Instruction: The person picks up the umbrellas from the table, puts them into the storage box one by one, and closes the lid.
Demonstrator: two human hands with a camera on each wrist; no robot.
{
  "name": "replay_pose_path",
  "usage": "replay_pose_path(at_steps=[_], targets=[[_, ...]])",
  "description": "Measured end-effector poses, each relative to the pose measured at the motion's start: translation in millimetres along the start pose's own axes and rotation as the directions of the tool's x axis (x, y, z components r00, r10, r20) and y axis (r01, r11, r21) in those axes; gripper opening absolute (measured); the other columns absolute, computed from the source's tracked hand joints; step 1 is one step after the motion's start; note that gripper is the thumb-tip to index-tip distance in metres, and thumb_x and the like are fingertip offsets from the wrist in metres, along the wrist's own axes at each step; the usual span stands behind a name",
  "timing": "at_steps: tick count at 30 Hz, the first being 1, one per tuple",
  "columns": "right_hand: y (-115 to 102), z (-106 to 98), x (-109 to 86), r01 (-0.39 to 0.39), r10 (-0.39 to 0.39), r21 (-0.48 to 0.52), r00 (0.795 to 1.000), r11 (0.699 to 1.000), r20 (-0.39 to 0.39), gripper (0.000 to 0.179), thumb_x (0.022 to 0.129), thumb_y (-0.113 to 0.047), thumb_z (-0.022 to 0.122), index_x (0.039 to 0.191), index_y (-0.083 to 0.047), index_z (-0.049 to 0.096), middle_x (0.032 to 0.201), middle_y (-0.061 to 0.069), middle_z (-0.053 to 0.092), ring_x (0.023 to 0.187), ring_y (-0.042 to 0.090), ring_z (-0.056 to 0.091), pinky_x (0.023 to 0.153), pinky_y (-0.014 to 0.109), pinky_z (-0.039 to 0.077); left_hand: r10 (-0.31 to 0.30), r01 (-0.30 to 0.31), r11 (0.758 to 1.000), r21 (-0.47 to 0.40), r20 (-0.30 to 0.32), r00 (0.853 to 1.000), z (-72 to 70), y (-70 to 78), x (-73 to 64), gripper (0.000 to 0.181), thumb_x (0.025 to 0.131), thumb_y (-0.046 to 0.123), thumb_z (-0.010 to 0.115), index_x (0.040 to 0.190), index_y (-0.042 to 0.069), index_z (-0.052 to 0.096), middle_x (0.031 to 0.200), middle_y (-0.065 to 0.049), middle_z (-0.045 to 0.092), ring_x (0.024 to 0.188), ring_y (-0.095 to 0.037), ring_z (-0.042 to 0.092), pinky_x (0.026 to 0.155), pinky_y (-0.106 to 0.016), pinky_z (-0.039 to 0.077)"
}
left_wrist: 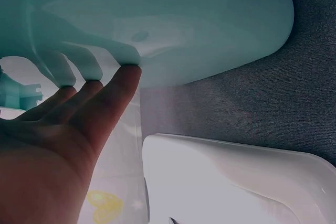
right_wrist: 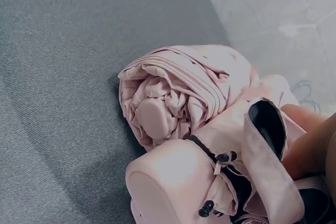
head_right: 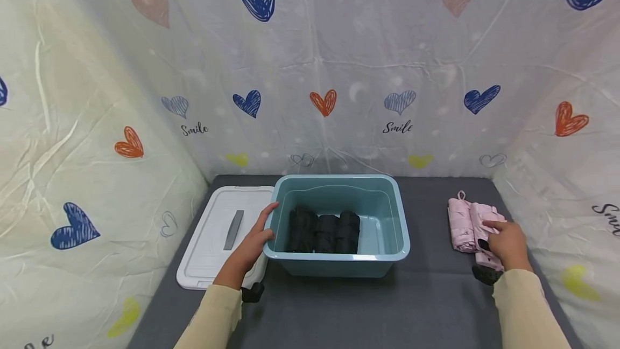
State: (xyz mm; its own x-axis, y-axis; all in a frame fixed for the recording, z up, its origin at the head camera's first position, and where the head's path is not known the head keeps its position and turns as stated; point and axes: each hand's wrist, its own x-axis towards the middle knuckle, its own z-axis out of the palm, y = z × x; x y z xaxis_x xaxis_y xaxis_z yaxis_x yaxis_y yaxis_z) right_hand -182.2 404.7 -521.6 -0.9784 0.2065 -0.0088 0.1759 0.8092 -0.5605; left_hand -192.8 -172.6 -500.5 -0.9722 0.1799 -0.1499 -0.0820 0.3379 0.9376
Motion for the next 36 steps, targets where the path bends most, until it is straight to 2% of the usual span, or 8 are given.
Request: replay_pose_path(at_steps=[5, 10, 15, 20, 23, 26, 28, 36], targets=[[-3.8, -6.1, -4.0, -0.042, 0.042, 0.04, 0.999, 0.998, -0.001, 0.053, 0.079, 0.0, 0.038, 0.127, 0.008, 0.057, 0.116, 0.038, 0.049, 0.052, 0.022, 0.045, 0.044, 0.033, 0.036, -0.023, 0.023, 1.0, 0.0, 0.014, 1.0, -1.2, 2.2, 0.6, 0.075, 0.085, 0.009, 0.04, 0.149, 0.044, 0.021, 0.159, -0.005, 0.016, 0.131, -0.035, 0.031, 0.094, -0.052, 0.037], [-18.2, -24.1, -5.2, -0.075, 0.071, 0.107, 0.997, 0.991, 0.041, 0.053, 0.087, -0.007, 0.037, 0.139, 0.002, 0.049, 0.135, 0.039, 0.039, 0.054, 0.02, 0.043, 0.045, 0.034, 0.039, -0.033, 0.034, 0.999, -0.012, 0.044, 0.998, -2.0, 18.9, -5.3, 0.076, 0.085, 0.005, 0.039, 0.153, 0.034, 0.019, 0.16, -0.011, 0.014, 0.131, -0.038, 0.03, 0.094, -0.052, 0.038], [-40.8, -36.5, -1.9, -0.044, 0.037, 0.159, 0.998, 0.986, 0.048, 0.052, 0.091, -0.009, 0.039, 0.142, -0.002, 0.046, 0.145, 0.038, 0.031, 0.087, 0.034, 0.049, 0.049, 0.033, 0.04, -0.038, 0.038, 0.999, 0.003, 0.047, 0.998, -2.2, 37.2, -15.4, 0.076, 0.084, 0.005, 0.039, 0.154, 0.028, 0.018, 0.16, -0.013, 0.014, 0.132, -0.04, 0.031, 0.095, -0.053, 0.039], [-57.7, -41.2, -1.5, 0.002, -0.008, 0.197, 1.0, 0.98, 0.029, 0.051, 0.093, -0.007, 0.041, 0.143, -0.005, 0.046, 0.149, 0.033, 0.031, 0.112, 0.04, 0.037, 0.056, 0.031, 0.04, -0.044, 0.044, 0.999, 0.012, 0.047, 0.998, 0.5, 38.5, -16.1, 0.076, 0.084, 0.005, 0.038, 0.154, 0.029, 0.017, 0.161, -0.013, 0.012, 0.133, -0.04, 0.03, 0.096, -0.054, 0.039], [-67.0, -42.7, -1.9, -0.015, 0.004, 0.272, 0.999, 0.962, 0.039, 0.051, 0.093, -0.007, 0.042, 0.144, -0.006, 0.045, 0.149, 0.028, 0.035, 0.083, 0.029, 0.051, 0.051, 0.031, 0.04, -0.042, 0.042, 0.999, 0.007, 0.048, 0.998, 1.4, 37.0, -15.2, 0.077, 0.084, 0.005, 0.038, 0.154, 0.03, 0.017, 0.161, -0.013, 0.012, 0.133, -0.04, 0.03, 0.096, -0.054, 0.038], [-76.4, -44.2, -2.1, -0.038, 0.018, 0.342, 0.998, 0.939, 0.062, 0.051, 0.094, -0.008, 0.043, 0.145, -0.009, 0.044, 0.147, 0.025, 0.036, 0.049, 0.014, 0.039, 0.045, 0.03, 0.04, -0.043, 0.043, 0.999, 0.007, 0.047, 0.998, 1.2, 35.3, -14.0, 0.077, 0.084, 0.005, 0.038, 0.154, 0.03, 0.017, 0.161, -0.013, 0.012, 0.133, -0.04, 0.029, 0.096, -0.054, 0.038], [-83.0, -45.1, -1.9, -0.035, 0.012, 0.374, 0.998, 0.927, 0.064, 0.051, 0.095, -0.009, 0.044, 0.145, -0.01, 0.044, 0.147, 0.024, 0.036, 0.042, 0.009, 0.032, 0.044, 0.03, 0.039, -0.043, 0.043, 0.999, 0.007, 0.048, 0.998, 0.9, 34.6, -13.1, 0.077, 0.084, 0.005, 0.038, 0.154, 0.03, 0.017, 0.161, -0.013, 0.012, 0.133, -0.039, 0.029, 0.096, -0.054, 0.038], [-109.3, -43.7, 0.0, 0.096, -0.108, 0.408, 0.994, 0.908, 0.004, 0.047, 0.095, -0.004, 0.05, 0.142, -0.008, 0.049, 0.146, 0.027, 0.037, 0.09, 0.001, 0.044, 0.059, 0.019, 0.045, -0.037, 0.038, 0.999, -0.018, 0.055, 0.998, 0.3, 34.7, -12.9, 0.076, 0.084, 0.004, 0.038, 0.153, 0.029, 0.017, 0.161, -0.013, 0.011, 0.133, -0.04, 0.029, 0.098, -0.058, 0.036]])
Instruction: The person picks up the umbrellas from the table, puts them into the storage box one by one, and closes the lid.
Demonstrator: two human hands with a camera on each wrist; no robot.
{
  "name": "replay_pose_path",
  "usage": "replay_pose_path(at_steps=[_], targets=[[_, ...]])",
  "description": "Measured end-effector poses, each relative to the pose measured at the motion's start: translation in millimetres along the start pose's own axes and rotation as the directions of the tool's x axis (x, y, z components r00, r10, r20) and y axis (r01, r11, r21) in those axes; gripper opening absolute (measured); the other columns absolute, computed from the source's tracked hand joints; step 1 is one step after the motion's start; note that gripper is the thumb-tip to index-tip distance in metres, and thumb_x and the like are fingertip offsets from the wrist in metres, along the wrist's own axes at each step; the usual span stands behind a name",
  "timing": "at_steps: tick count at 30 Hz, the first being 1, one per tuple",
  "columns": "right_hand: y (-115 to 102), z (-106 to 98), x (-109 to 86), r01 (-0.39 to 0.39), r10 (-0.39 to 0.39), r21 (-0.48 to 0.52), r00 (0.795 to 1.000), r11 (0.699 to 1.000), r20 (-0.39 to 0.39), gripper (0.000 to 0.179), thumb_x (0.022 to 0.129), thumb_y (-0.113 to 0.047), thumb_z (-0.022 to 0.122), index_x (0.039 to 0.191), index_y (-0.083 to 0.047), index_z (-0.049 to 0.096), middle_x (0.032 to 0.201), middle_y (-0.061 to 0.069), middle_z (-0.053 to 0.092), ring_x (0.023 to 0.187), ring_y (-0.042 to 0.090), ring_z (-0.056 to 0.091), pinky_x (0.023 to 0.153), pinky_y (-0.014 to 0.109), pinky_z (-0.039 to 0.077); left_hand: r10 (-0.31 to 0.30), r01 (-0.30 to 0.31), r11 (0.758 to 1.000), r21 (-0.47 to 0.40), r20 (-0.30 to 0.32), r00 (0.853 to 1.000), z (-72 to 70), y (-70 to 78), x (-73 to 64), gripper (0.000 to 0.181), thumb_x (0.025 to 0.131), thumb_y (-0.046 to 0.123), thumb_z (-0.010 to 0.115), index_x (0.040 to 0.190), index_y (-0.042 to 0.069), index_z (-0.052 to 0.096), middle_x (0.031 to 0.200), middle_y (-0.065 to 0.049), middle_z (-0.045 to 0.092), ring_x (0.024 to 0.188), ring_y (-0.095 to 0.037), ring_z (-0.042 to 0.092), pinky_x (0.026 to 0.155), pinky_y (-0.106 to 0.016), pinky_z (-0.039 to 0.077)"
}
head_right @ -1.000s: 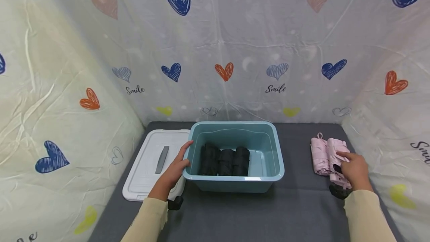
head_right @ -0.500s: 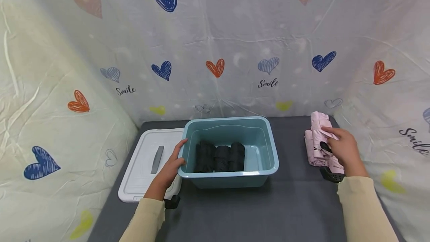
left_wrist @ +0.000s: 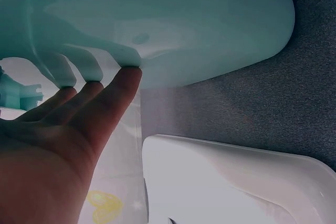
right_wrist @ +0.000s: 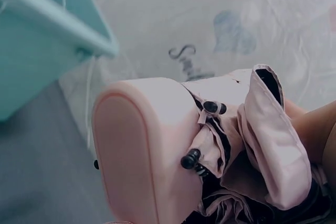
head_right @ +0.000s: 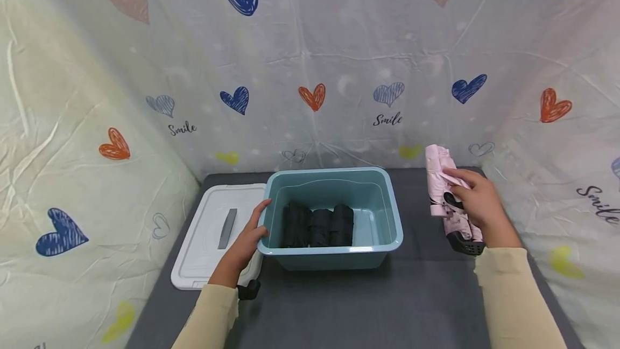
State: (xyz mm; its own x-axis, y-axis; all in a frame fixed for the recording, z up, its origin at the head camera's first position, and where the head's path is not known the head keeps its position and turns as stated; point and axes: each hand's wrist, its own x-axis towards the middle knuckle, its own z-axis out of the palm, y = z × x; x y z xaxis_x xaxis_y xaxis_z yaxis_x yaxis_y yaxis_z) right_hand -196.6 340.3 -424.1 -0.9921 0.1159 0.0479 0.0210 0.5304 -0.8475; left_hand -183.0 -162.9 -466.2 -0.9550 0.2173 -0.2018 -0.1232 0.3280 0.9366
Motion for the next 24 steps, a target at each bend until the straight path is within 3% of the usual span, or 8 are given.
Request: replay_pose_path(at_steps=[1, 5, 8, 13, 17, 21, 24], targets=[[-2.6, 1.2, 0.2, 0.003, -0.003, 0.004, 1.0, 1.0, 0.007, 0.047, 0.095, -0.005, 0.05, 0.142, -0.009, 0.049, 0.146, 0.026, 0.036, 0.084, 0.002, 0.043, 0.058, 0.019, 0.044, -0.001, 0.001, 1.0, -0.001, 0.001, 1.0, -0.1, 0.1, -0.4, 0.076, 0.084, 0.004, 0.038, 0.153, 0.029, 0.017, 0.161, -0.013, 0.011, 0.133, -0.04, 0.029, 0.098, -0.057, 0.037], [-14.0, 5.0, -0.1, 0.016, -0.017, 0.024, 0.999, 1.0, 0.041, 0.047, 0.096, -0.007, 0.05, 0.143, -0.011, 0.049, 0.149, 0.026, 0.033, 0.1, 0.009, 0.044, 0.062, 0.015, 0.044, 0.0, 0.0, 1.0, -0.002, 0.003, 1.0, -0.5, 0.9, -1.9, 0.076, 0.085, 0.004, 0.039, 0.153, 0.029, 0.017, 0.161, -0.012, 0.012, 0.133, -0.039, 0.029, 0.097, -0.055, 0.037], [-21.7, 9.1, 0.2, 0.032, -0.033, 0.028, 0.998, 0.999, 0.053, 0.047, 0.096, -0.006, 0.05, 0.143, -0.01, 0.048, 0.15, 0.024, 0.033, 0.116, 0.012, 0.038, 0.072, 0.01, 0.044, 0.0, 0.0, 1.0, -0.003, 0.005, 1.0, -0.8, 1.6, -2.5, 0.076, 0.085, 0.004, 0.039, 0.154, 0.029, 0.017, 0.16, -0.012, 0.012, 0.132, -0.039, 0.029, 0.098, -0.054, 0.036], [-31.6, 15.9, 1.4, 0.053, -0.053, 0.015, 0.996, 0.999, 0.072, 0.045, 0.097, -0.009, 0.051, 0.142, -0.01, 0.05, 0.148, 0.021, 0.037, 0.104, 0.005, 0.043, 0.065, 0.013, 0.045, 0.004, -0.004, 1.0, 0.002, 0.011, 1.0, -1.5, -1.2, 0.3, 0.077, 0.084, 0.004, 0.038, 0.154, 0.029, 0.016, 0.16, -0.013, 0.012, 0.132, -0.039, 0.029, 0.096, -0.053, 0.037], [-40.9, 22.6, 2.7, 0.082, -0.088, 0.056, 0.99, 0.995, 0.112, 0.045, 0.097, -0.005, 0.049, 0.141, -0.006, 0.049, 0.149, 0.022, 0.037, 0.112, 0.011, 0.046, 0.071, 0.01, 0.045, 0.003, -0.003, 1.0, -0.008, 0.005, 1.0, -2.1, -16.2, 9.9, 0.077, 0.085, 0.005, 0.038, 0.153, 0.033, 0.016, 0.161, -0.011, 0.01, 0.133, -0.039, 0.027, 0.096, -0.053, 0.037], [-53.3, 30.9, 4.6, 0.092, -0.106, 0.094, 0.982, 0.991, 0.155, 0.045, 0.096, -0.002, 0.047, 0.141, -0.004, 0.048, 0.149, 0.021, 0.036, 0.124, 0.027, 0.043, 0.079, 0.007, 0.044, 0.012, -0.012, 1.0, -0.012, -0.021, 1.0, -1.6, -31.7, 18.2, 0.075, 0.086, 0.007, 0.038, 0.151, 0.039, 0.019, 0.161, -0.008, 0.011, 0.134, -0.038, 0.027, 0.096, -0.055, 0.037], [-62.7, 37.9, 6.6, 0.095, -0.112, 0.097, 0.977, 0.991, 0.18, 0.045, 0.097, -0.002, 0.047, 0.142, -0.004, 0.047, 0.15, 0.019, 0.035, 0.128, 0.034, 0.043, 0.089, 0.019, 0.048, 0.023, -0.024, 1.0, -0.011, -0.038, 0.999, -0.6, -35.5, 19.0, 0.075, 0.085, 0.008, 0.039, 0.149, 0.043, 0.021, 0.16, -0.006, 0.014, 0.133, -0.037, 0.028, 0.096, -0.055, 0.037]])
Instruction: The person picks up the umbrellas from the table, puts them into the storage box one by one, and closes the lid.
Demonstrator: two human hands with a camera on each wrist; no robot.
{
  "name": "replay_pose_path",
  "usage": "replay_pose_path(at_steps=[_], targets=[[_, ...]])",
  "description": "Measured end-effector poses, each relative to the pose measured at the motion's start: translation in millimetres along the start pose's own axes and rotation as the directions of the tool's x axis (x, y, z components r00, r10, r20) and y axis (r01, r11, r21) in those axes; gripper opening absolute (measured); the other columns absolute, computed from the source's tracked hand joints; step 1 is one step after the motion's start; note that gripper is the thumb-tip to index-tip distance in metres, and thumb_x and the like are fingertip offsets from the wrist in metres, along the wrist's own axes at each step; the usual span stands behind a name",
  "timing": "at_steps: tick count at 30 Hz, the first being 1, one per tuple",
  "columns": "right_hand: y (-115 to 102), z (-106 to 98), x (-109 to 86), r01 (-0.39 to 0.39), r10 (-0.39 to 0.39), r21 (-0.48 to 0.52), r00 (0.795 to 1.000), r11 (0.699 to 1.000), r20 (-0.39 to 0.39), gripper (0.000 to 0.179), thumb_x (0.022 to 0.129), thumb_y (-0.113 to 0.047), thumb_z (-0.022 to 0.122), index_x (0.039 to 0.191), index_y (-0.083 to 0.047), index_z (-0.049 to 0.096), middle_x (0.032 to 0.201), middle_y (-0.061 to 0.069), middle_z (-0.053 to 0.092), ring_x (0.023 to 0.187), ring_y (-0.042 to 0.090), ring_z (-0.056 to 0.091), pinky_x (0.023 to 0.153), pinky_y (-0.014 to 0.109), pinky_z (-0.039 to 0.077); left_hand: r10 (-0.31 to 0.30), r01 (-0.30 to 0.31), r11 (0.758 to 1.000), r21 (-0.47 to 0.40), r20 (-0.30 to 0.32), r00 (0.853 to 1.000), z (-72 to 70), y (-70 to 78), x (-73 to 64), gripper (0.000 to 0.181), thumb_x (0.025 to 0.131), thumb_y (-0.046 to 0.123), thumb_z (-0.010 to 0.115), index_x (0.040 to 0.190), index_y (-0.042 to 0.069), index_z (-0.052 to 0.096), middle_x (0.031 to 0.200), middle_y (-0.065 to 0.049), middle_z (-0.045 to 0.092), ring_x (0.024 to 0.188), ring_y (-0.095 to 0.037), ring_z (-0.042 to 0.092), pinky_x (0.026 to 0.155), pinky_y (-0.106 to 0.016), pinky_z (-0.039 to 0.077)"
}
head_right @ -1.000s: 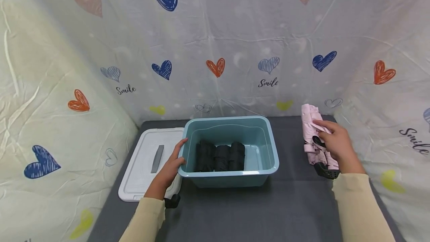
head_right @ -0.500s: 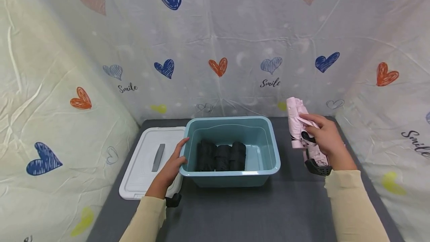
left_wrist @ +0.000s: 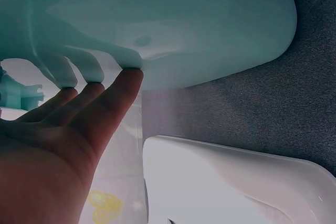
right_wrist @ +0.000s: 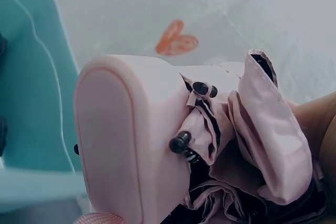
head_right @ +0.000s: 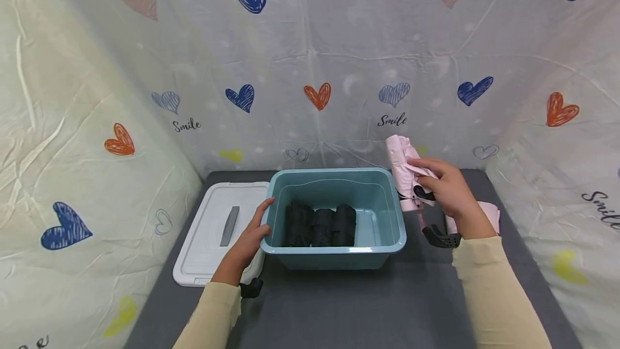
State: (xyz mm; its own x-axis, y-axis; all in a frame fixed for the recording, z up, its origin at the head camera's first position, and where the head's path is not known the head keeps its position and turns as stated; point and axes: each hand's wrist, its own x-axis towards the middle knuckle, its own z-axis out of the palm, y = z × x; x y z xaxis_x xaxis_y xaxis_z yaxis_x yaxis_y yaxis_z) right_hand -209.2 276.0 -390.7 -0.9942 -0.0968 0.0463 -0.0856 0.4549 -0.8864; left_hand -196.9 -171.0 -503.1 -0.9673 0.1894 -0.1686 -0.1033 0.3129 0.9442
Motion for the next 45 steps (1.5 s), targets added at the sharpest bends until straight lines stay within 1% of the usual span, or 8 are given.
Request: replay_pose_path(at_steps=[4, 6, 10, 14, 20, 32, 39, 45], targets=[[-9.7, 9.3, 5.2, 0.004, -0.004, 0.003, 1.0, 1.0, 0.028, 0.045, 0.096, -0.002, 0.049, 0.141, -0.004, 0.048, 0.152, 0.019, 0.033, 0.136, 0.04, 0.037, 0.103, 0.049, 0.041, 0.012, -0.012, 1.0, 0.005, -0.008, 1.0, 1.3, -1.1, -0.9, 0.075, 0.084, 0.008, 0.039, 0.148, 0.045, 0.022, 0.159, -0.006, 0.016, 0.133, -0.037, 0.03, 0.096, -0.055, 0.037], [-13.6, 13.6, 7.9, 0.016, -0.016, 0.009, 0.999, 1.0, 0.038, 0.045, 0.095, -0.002, 0.05, 0.14, -0.004, 0.049, 0.151, 0.021, 0.033, 0.136, 0.042, 0.034, 0.102, 0.057, 0.039, 0.017, -0.017, 1.0, 0.01, -0.01, 1.0, 1.8, -1.4, -1.0, 0.075, 0.084, 0.008, 0.039, 0.148, 0.045, 0.022, 0.159, -0.006, 0.016, 0.133, -0.037, 0.03, 0.095, -0.055, 0.037], [-20.1, 22.0, 13.7, 0.063, -0.064, 0.016, 0.997, 0.998, 0.049, 0.044, 0.094, 0.0, 0.051, 0.138, -0.002, 0.052, 0.147, 0.02, 0.039, 0.131, 0.039, 0.038, 0.094, 0.036, 0.049, 0.02, -0.02, 1.0, 0.007, -0.01, 1.0, 2.2, -2.4, -0.7, 0.076, 0.084, 0.008, 0.039, 0.148, 0.045, 0.022, 0.159, -0.006, 0.016, 0.132, -0.037, 0.03, 0.096, -0.055, 0.037], [-25.3, 32.1, 19.4, 0.103, -0.106, 0.051, 0.992, 0.993, 0.067, 0.043, 0.093, 0.0, 0.052, 0.136, -0.002, 0.054, 0.144, 0.019, 0.042, 0.127, 0.034, 0.04, 0.08, 0.015, 0.046, 0.02, -0.02, 1.0, 0.004, -0.012, 1.0, 2.1, -4.5, 0.3, 0.076, 0.084, 0.008, 0.039, 0.148, 0.044, 0.022, 0.159, -0.007, 0.016, 0.131, -0.037, 0.031, 0.095, -0.054, 0.037], [-31.1, 50.1, 27.2, 0.142, -0.148, 0.064, 0.983, 0.988, 0.11, 0.043, 0.092, 0.001, 0.053, 0.135, -0.003, 0.056, 0.144, 0.019, 0.043, 0.127, 0.033, 0.041, 0.08, 0.017, 0.046, 0.017, -0.016, 1.0, 0.003, -0.015, 1.0, 2.5, -5.2, 0.0, 0.076, 0.084, 0.009, 0.039, 0.148, 0.045, 0.022, 0.159, -0.007, 0.017, 0.131, -0.037, 0.032, 0.094, -0.053, 0.038], [-28.5, 84.2, 40.7, 0.108, -0.106, 0.006, 0.966, 0.994, 0.235, 0.044, 0.092, 0.002, 0.051, 0.133, -0.011, 0.06, 0.146, 0.018, 0.041, 0.129, 0.037, 0.038, 0.088, 0.039, 0.045, 0.012, -0.012, 1.0, 0.003, -0.014, 1.0, 2.6, -4.0, -0.3, 0.075, 0.085, 0.009, 0.04, 0.148, 0.045, 0.022, 0.159, -0.006, 0.016, 0.132, -0.037, 0.031, 0.094, -0.054, 0.038], [-18.4, 95.5, 46.0, 0.123, -0.108, -0.036, 0.951, 0.992, 0.289, 0.042, 0.09, 0.003, 0.051, 0.127, -0.01, 0.065, 0.14, 0.016, 0.049, 0.131, 0.035, 0.04, 0.086, 0.037, 0.045, 0.015, -0.015, 1.0, 0.0, 0.005, 1.0, 0.2, -2.0, -0.5, 0.075, 0.085, 0.008, 0.039, 0.15, 0.042, 0.021, 0.159, -0.006, 0.016, 0.131, -0.035, 0.031, 0.094, -0.052, 0.037], [-10.7, 100.7, 49.2, 0.197, -0.159, -0.061, 0.911, 0.979, 0.379, 0.044, 0.086, 0.008, 0.047, 0.124, -0.003, 0.066, 0.136, 0.022, 0.053, 0.114, 0.032, 0.052, 0.078, 0.03, 0.046, 0.021, -0.021, 1.0, 0.0, -0.005, 1.0, -0.5, -2.0, -1.6, 0.075, 0.085, 0.009, 0.04, 0.148, 0.045, 0.022, 0.159, -0.004, 0.017, 0.131, -0.035, 0.031, 0.095, -0.052, 0.037]])
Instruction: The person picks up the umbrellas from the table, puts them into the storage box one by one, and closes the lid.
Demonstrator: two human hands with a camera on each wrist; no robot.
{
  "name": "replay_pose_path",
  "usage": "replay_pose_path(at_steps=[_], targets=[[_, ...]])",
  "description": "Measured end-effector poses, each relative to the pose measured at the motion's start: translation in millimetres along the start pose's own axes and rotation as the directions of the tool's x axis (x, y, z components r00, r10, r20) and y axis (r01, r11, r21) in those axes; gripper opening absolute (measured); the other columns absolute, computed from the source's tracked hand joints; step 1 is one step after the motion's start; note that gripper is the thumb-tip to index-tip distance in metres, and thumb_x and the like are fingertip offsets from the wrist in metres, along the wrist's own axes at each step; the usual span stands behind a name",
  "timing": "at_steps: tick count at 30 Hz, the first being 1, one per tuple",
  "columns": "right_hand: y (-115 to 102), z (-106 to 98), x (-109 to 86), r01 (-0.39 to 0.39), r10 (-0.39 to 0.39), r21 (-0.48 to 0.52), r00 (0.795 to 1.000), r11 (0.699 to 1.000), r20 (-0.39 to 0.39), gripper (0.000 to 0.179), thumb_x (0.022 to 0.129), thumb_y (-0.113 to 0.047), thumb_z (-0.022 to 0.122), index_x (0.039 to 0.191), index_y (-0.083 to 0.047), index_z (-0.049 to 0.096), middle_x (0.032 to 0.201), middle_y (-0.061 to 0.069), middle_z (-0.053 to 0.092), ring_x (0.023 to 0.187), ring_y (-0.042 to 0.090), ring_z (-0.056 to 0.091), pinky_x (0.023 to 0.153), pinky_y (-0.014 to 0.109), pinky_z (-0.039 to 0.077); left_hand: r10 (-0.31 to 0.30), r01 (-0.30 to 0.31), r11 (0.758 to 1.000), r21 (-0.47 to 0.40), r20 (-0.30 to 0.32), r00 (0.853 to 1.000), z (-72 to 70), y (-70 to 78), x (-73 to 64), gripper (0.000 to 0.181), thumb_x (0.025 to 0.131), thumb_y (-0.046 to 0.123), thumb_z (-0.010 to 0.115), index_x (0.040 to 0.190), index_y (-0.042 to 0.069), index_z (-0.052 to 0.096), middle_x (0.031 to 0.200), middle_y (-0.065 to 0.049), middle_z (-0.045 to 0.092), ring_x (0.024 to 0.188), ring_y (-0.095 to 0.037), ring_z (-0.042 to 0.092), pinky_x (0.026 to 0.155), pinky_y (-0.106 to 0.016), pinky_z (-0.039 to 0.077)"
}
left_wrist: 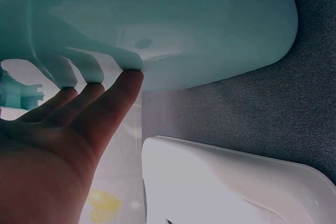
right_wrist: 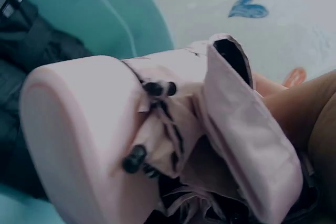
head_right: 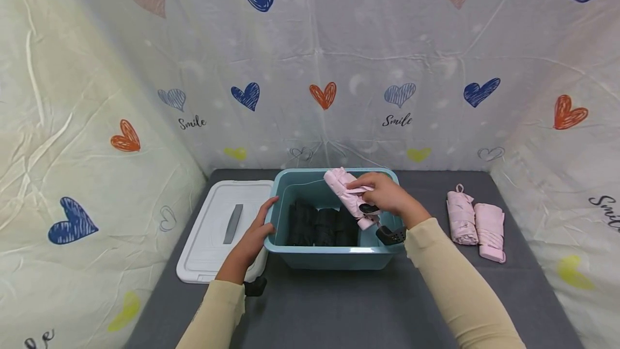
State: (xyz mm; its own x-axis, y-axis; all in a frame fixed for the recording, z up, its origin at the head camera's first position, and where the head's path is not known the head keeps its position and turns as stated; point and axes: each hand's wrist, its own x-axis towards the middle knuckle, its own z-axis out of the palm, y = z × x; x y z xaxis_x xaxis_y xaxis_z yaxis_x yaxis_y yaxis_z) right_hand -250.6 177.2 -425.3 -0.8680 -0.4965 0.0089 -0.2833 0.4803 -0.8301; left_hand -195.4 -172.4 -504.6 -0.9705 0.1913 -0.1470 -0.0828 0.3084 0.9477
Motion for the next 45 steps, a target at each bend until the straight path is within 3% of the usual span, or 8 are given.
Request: replay_pose_path(at_steps=[4, 9, 17, 21, 26, 31, 35, 45], targets=[[5.7, 2.7, 3.2, -0.034, 0.035, -0.022, 0.998, 0.999, 0.061, 0.047, 0.084, 0.01, 0.046, 0.122, -0.005, 0.067, 0.134, 0.021, 0.054, 0.091, 0.027, 0.051, 0.068, 0.03, 0.045, -0.008, 0.008, 1.0, -0.001, 0.006, 1.0, 0.5, 0.1, 0.5, 0.075, 0.086, 0.01, 0.04, 0.15, 0.042, 0.02, 0.161, -0.006, 0.014, 0.132, -0.036, 0.029, 0.095, -0.054, 0.037], [9.4, 5.8, 7.5, -0.09, 0.101, -0.119, 0.99, 0.989, 0.096, 0.05, 0.08, 0.009, 0.047, 0.119, -0.012, 0.071, 0.131, 0.018, 0.057, 0.095, 0.024, 0.049, 0.07, 0.03, 0.043, -0.009, 0.009, 1.0, 0.001, 0.002, 1.0, 1.2, -0.1, 0.4, 0.075, 0.086, 0.01, 0.04, 0.15, 0.043, 0.02, 0.161, -0.005, 0.014, 0.133, -0.036, 0.03, 0.095, -0.054, 0.037], [14.8, 10.2, 11.7, -0.105, 0.141, -0.246, 0.981, 0.963, 0.132, 0.057, 0.074, 0.011, 0.04, 0.117, -0.01, 0.071, 0.125, 0.014, 0.064, 0.078, 0.02, 0.046, 0.063, 0.03, 0.037, -0.005, 0.005, 1.0, 0.012, -0.012, 1.0, 0.9, -1.3, 1.3, 0.074, 0.085, 0.01, 0.041, 0.148, 0.046, 0.022, 0.159, -0.005, 0.017, 0.132, -0.036, 0.031, 0.096, -0.055, 0.036], [19.5, 13.1, 12.2, -0.105, 0.156, -0.316, 0.977, 0.943, 0.142, 0.055, 0.076, 0.01, 0.04, 0.117, -0.009, 0.071, 0.12, 0.013, 0.066, 0.078, 0.019, 0.049, 0.069, 0.031, 0.04, -0.031, 0.031, 0.999, 0.008, 0.008, 0.999, 0.2, 1.7, 1.4, 0.075, 0.087, 0.009, 0.04, 0.151, 0.041, 0.02, 0.161, -0.007, 0.012, 0.134, -0.037, 0.027, 0.098, -0.056, 0.035], [20.5, 17.0, 11.6, -0.117, 0.192, -0.405, 0.97, 0.907, 0.152, 0.051, 0.079, 0.008, 0.039, 0.118, -0.004, 0.069, 0.125, 0.016, 0.065, 0.1, 0.022, 0.055, 0.081, 0.036, 0.043, -0.041, 0.041, 0.999, 0.012, 0.028, 0.999, 0.9, 20.8, -8.8, 0.075, 0.086, 0.007, 0.04, 0.153, 0.033, 0.018, 0.161, -0.011, 0.011, 0.134, -0.038, 0.028, 0.097, -0.055, 0.036], [14.6, 18.0, 8.9, -0.245, 0.333, -0.43, 0.932, 0.869, 0.144, 0.041, 0.096, -0.011, 0.041, 0.132, -0.004, 0.059, 0.135, 0.02, 0.057, 0.092, 0.03, 0.062, 0.07, 0.038, 0.05, -0.042, 0.041, 0.999, 0.014, 0.037, 0.998, 2.3, 32.8, -17.8, 0.075, 0.086, 0.006, 0.04, 0.154, 0.031, 0.018, 0.161, -0.011, 0.013, 0.132, -0.038, 0.03, 0.097, -0.054, 0.037], [3.1, 13.4, 7.2, -0.295, 0.36, -0.371, 0.925, 0.881, 0.119, 0.043, 0.102, -0.026, 0.042, 0.138, -0.006, 0.052, 0.139, 0.021, 0.052, 0.085, 0.031, 0.064, 0.055, 0.039, 0.053, -0.035, 0.035, 0.999, 0.015, 0.029, 0.999, 1.7, 35.2, -19.5, 0.074, 0.086, 0.007, 0.04, 0.153, 0.031, 0.019, 0.161, -0.012, 0.014, 0.133, -0.039, 0.03, 0.098, -0.056, 0.037], [-5.7, 2.9, -2.6, -0.24, 0.301, -0.345, 0.944, 0.907, 0.136, 0.04, 0.102, -0.025, 0.043, 0.136, -0.007, 0.054, 0.135, 0.021, 0.054, 0.081, 0.022, 0.063, 0.057, 0.036, 0.053, -0.039, 0.039, 0.999, 0.016, 0.023, 0.999, 0.6, 34.2, -18.3, 0.074, 0.087, 0.007, 0.04, 0.153, 0.032, 0.019, 0.161, -0.012, 0.011, 0.135, -0.04, 0.028, 0.099, -0.057, 0.036]])
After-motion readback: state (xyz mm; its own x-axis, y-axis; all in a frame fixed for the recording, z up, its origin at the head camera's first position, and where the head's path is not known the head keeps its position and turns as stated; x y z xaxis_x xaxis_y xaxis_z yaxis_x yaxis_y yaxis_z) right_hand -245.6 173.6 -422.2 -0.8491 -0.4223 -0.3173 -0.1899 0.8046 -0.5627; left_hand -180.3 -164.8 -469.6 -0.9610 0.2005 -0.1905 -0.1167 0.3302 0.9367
